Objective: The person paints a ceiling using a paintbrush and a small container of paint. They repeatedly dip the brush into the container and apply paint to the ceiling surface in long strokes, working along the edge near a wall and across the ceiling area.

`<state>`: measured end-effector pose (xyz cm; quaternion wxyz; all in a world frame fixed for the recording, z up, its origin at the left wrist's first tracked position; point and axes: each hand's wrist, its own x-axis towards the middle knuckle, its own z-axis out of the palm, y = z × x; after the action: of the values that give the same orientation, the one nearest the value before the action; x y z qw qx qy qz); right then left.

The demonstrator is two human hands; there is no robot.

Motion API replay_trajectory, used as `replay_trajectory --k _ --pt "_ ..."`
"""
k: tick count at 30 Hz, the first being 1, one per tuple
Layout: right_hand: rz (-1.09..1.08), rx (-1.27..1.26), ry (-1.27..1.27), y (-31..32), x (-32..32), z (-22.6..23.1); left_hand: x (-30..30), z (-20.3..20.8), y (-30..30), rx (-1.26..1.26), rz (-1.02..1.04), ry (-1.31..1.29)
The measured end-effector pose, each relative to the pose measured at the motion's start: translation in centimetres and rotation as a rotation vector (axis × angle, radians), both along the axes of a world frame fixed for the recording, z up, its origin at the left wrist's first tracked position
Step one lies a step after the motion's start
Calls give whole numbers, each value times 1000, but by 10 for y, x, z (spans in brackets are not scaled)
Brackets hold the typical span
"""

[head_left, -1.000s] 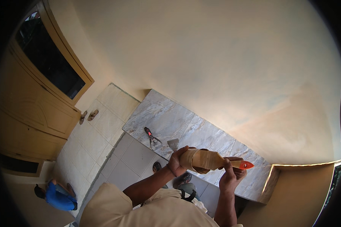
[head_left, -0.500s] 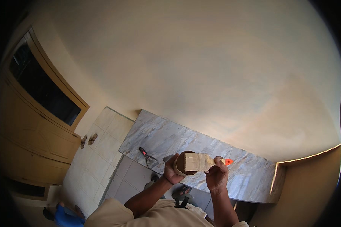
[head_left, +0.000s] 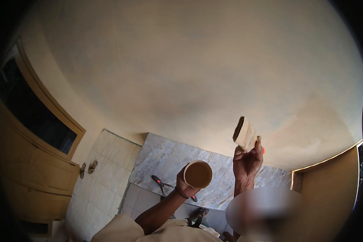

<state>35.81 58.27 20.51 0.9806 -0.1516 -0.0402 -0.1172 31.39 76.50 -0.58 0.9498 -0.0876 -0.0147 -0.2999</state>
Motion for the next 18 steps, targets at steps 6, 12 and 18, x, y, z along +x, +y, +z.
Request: replay_trajectory --k 6,12,18 --pt "-606 -693 -379 83 136 70 -28 6 117 238 29 177" --pt "-865 -1014 -411 130 205 89 -58 -25 181 244 244 181" --pt "-954 -923 -291 77 200 86 -73 -18 204 315 222 170"
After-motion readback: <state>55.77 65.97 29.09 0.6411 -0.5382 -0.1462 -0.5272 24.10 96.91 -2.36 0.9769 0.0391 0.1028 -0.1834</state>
